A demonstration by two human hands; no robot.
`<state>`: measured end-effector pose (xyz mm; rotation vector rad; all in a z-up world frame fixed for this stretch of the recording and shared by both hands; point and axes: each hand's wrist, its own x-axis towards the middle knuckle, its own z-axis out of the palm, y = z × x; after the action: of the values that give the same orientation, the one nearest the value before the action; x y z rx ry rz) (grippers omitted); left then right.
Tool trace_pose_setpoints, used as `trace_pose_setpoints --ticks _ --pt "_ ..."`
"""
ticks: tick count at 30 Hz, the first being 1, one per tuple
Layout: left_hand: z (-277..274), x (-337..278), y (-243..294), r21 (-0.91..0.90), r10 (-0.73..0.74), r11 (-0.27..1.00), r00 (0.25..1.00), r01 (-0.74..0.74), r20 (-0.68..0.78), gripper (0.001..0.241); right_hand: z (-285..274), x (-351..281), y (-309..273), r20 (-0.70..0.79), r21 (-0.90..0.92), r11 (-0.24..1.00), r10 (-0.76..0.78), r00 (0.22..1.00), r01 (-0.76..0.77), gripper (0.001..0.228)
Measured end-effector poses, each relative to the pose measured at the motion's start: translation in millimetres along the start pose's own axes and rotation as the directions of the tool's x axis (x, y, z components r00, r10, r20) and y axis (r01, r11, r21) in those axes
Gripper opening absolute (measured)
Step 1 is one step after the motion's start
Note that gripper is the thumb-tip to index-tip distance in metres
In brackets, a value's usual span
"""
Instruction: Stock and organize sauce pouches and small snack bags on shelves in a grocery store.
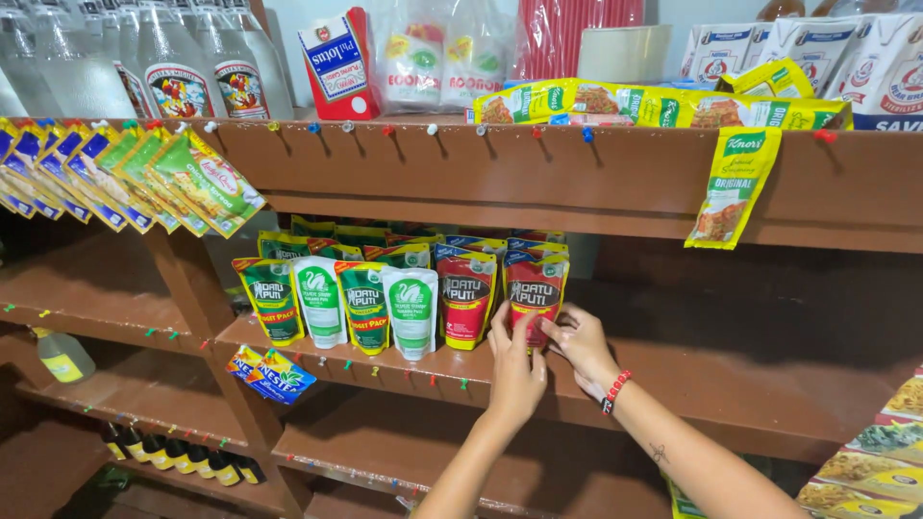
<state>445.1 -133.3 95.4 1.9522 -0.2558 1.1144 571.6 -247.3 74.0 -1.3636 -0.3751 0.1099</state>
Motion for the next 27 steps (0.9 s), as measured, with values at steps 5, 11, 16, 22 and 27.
trace_pose_setpoints --ticks 5,11,16,22,27 --pt "-8 -4 13 0.091 -0.065 0.994 0.997 0.060 0.045 0.051 6 -15 -60 -0.029 -0.078 0.990 -0.122 0.992 0.119 0.030" --pt "4 -13 0 0.261 0.042 0.962 0.989 -0.078 0.139 0.029 12 7 -90 0.069 -0.089 0.977 -0.188 0.980 0.193 0.021" --pt "9 -16 -6 0.368 0.062 0.920 0.977 -0.136 0.205 0.019 25 9 -83 0.057 -0.073 0.975 -0.205 0.977 0.209 0.011" --pt "15 -18 -13 0.419 0.066 0.897 0.979 -0.142 0.191 0.022 14 14 -67 0.004 -0.146 0.929 -0.345 0.939 0.341 0.020" --pt "16 -17 -14 0.423 0.055 0.896 0.979 -0.135 0.195 0.018 6 -8 -60 -0.085 -0.228 0.973 -0.051 0.995 0.030 0.032"
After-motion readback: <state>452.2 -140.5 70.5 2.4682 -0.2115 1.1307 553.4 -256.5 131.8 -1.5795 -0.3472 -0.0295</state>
